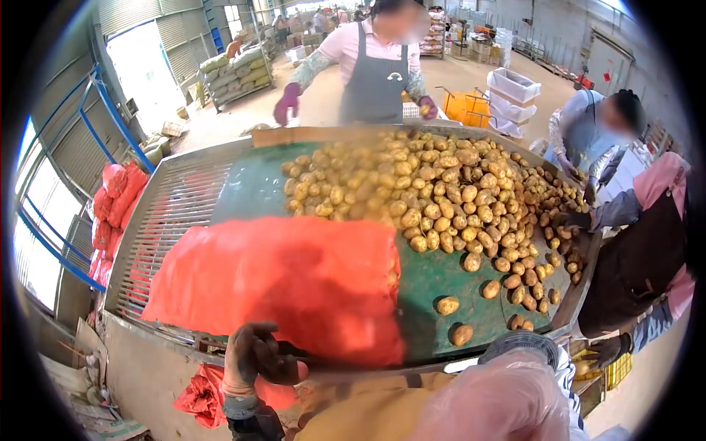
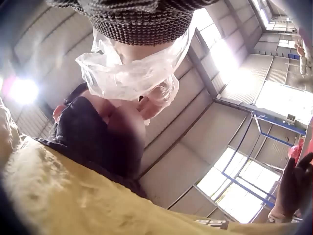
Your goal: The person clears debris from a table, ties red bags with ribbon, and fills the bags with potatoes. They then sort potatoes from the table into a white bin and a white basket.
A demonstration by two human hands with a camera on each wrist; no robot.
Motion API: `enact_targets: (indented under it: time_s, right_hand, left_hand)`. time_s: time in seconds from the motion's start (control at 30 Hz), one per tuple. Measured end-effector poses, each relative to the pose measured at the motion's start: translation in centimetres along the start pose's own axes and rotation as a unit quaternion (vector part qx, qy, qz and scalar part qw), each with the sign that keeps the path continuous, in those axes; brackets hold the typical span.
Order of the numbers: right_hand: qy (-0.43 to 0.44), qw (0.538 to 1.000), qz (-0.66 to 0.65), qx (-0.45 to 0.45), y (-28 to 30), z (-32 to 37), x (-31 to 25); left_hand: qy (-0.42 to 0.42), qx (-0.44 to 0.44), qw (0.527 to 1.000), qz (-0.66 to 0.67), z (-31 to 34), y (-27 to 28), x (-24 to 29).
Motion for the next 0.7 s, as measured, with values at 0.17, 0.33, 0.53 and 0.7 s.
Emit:
enact_targets:
  time_s: [0.17,0.33,0.53,0.7]
  right_hand:
    - [-0.003,0.999,-0.034,-0.020,0.6,-0.1,0.6]
    - [0.007,0.997,-0.067,-0.040,0.8,-0.5,1.0]
    - [0.024,0.997,-0.055,-0.050,0.6,-0.1,-1.0]
    - [0.030,0.996,-0.022,-0.087,-1.5,-0.3,-3.4]
  left_hand:
    - [-0.011,0.088,0.983,-0.160,1.8,0.8,-0.7]
    - [0.006,0.158,0.982,-0.100,6.3,0.8,-0.5]
    - [-0.008,0.184,0.983,-0.011,8.3,0.2,-1.5]
    - [0.011,0.093,0.996,-0.007,3.0,-0.5,-1.0]
Point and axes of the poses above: each hand's wrist, its own z-axis away from the middle knuckle, its own y-axis out of the back of the hand, x = y × z, the point moved 1 cm from there along -z, towards the middle knuckle, and after that the axes turned 15 degrees about -x, right-handed, at the moved point
